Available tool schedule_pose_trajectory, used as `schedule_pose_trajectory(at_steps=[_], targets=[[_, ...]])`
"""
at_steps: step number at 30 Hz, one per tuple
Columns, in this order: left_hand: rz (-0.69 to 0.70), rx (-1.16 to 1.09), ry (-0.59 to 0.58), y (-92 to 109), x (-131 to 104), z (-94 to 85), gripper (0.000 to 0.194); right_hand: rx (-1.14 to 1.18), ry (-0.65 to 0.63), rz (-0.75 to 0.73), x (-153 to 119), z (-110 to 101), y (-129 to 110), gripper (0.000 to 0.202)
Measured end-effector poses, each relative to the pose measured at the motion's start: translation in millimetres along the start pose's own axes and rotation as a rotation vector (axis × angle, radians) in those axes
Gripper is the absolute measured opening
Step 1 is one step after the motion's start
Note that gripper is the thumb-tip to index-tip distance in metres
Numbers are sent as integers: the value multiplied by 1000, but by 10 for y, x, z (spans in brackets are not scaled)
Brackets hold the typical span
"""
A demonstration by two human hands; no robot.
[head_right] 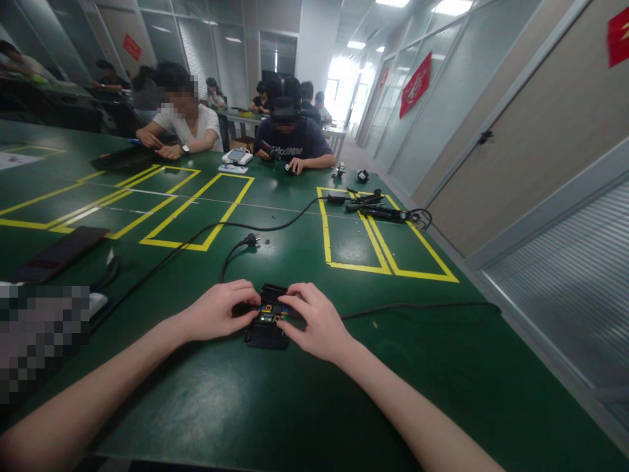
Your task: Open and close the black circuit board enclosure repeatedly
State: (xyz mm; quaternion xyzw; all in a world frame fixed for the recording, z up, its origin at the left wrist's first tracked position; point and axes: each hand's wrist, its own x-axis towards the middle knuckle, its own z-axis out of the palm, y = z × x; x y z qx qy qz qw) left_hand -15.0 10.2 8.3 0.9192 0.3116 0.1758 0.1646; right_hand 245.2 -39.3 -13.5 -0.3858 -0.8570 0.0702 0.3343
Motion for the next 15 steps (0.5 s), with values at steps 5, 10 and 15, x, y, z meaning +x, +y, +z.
schedule_pose_trajectory(at_steps=[5, 10, 15], targets=[[26, 24, 7, 1, 16, 10, 9, 75, -130, -173, -14, -82, -23, 28], [-49, 48, 5, -13, 17, 27, 14, -8, -162, -180, -18, -42, -13, 18], [-105, 65, 6, -27, 25, 42, 17, -69, -23, -187, -29, -81, 57, 20]])
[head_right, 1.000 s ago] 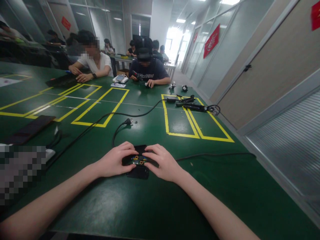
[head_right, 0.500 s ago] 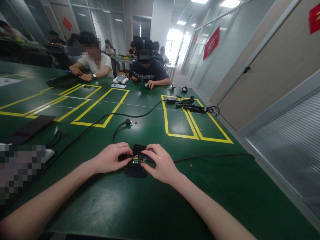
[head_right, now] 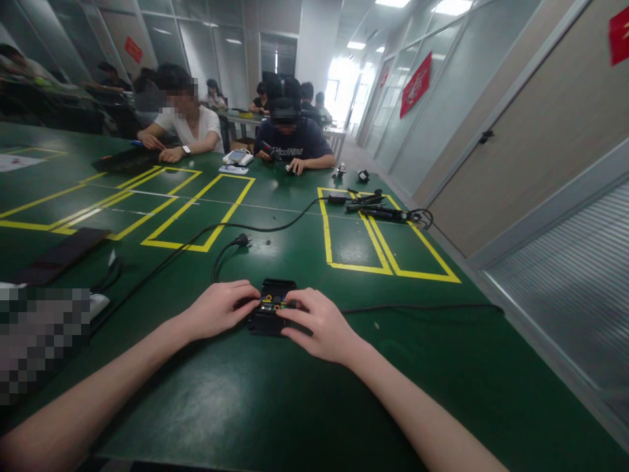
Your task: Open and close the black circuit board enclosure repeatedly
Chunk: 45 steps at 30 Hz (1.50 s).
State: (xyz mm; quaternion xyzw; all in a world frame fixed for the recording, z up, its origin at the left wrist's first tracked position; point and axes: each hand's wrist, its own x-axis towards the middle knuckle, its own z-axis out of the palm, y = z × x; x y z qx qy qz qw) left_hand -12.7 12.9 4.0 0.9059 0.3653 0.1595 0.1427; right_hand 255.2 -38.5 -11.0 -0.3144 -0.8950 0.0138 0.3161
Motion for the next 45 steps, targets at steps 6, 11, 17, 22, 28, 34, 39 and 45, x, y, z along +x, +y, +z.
schedule_pose_trajectory(at_steps=[6, 11, 17, 22, 28, 34, 39, 45], targets=[[-17, 22, 48, 7, 7, -7, 26, -69, -55, 167, -47, -80, 203, 11], [14, -101, 95, 1, 1, -100, 18, 16, -43, 227, -75, -90, 235, 22], [48, -170, 58, 31, -29, -177, 14, 98, -91, 217, -57, -116, 116, 31], [75, -164, -26, 45, -47, -182, 9, 118, -132, 156, -62, -98, 100, 28], [44, -108, -24, 53, -51, -169, 13, 67, -143, 148, -86, -73, 140, 29], [46, -56, 6, 76, -60, -141, 12, 37, -195, 151, -75, -111, 150, 30], [74, -53, -4, 67, -61, -124, 15, 61, -193, 152, -58, -117, 126, 25], [98, -43, 9, 65, -52, -107, 12, 86, -144, 123, -58, -89, 122, 20]])
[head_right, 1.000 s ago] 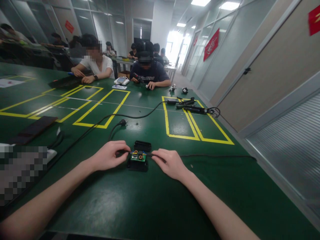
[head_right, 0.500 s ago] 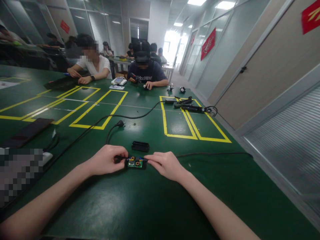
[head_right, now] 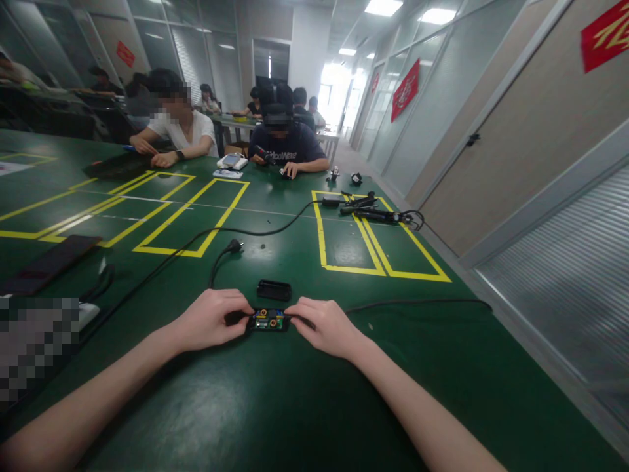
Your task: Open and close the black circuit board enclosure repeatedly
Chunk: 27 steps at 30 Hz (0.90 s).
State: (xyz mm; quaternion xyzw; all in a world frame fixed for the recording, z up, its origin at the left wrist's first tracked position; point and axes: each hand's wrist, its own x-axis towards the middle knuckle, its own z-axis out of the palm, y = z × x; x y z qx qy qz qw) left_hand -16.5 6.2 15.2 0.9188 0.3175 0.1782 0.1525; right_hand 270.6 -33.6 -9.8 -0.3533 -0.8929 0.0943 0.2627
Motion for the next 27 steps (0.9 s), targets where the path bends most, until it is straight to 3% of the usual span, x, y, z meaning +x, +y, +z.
schedule_pose_trajectory(at_steps=[13, 17, 22, 27], targets=[[97, 17, -30, 19, 17, 0, 15, -150, -19, -153, 72, -3, -79, 4], [43, 55, 85, 55, 35, 117, 19, -122, 32, -135, 74, 27, -74, 5], [-192, 70, 295, 16, 93, 287, 14, -152, 206, 41, 64, 104, 28, 19], [-268, 70, 274, -109, 119, 321, 23, -234, 172, 235, 85, 180, 104, 34]])
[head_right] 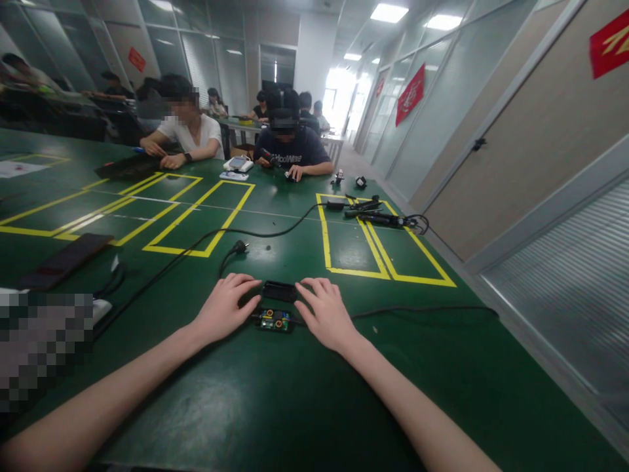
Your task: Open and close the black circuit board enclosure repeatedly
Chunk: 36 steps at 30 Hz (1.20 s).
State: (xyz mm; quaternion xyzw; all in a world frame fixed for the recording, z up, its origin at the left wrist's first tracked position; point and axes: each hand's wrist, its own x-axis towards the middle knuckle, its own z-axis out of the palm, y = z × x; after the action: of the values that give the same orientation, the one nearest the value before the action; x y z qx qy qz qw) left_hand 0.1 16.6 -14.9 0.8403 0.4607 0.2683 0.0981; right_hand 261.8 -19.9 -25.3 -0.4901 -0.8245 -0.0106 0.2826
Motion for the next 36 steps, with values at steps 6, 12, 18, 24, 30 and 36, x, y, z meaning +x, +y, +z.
schedule_pose_trajectory(at_steps=[6, 12, 18, 24, 30, 36], targets=[[-12, -159, -46, -23, 9, -9, 13, 163, -44, 130, 32, 42, -64, 14], [-133, -404, -46, -2, -1, -38, 9, 397, 2, 238, 16, 95, -80, 28], [-197, -612, -43, 19, 10, -82, 20, 635, 71, 196, 24, 118, -117, 25], [-202, -668, -77, 30, -2, -123, 19, 684, 39, 259, 34, 65, -157, 24], [-169, -712, -105, 49, 0, -156, 19, 700, 31, 224, 21, 19, -169, 29], [-137, -674, -98, 48, -3, -172, 18, 660, 39, 156, 21, -8, -177, 28]])
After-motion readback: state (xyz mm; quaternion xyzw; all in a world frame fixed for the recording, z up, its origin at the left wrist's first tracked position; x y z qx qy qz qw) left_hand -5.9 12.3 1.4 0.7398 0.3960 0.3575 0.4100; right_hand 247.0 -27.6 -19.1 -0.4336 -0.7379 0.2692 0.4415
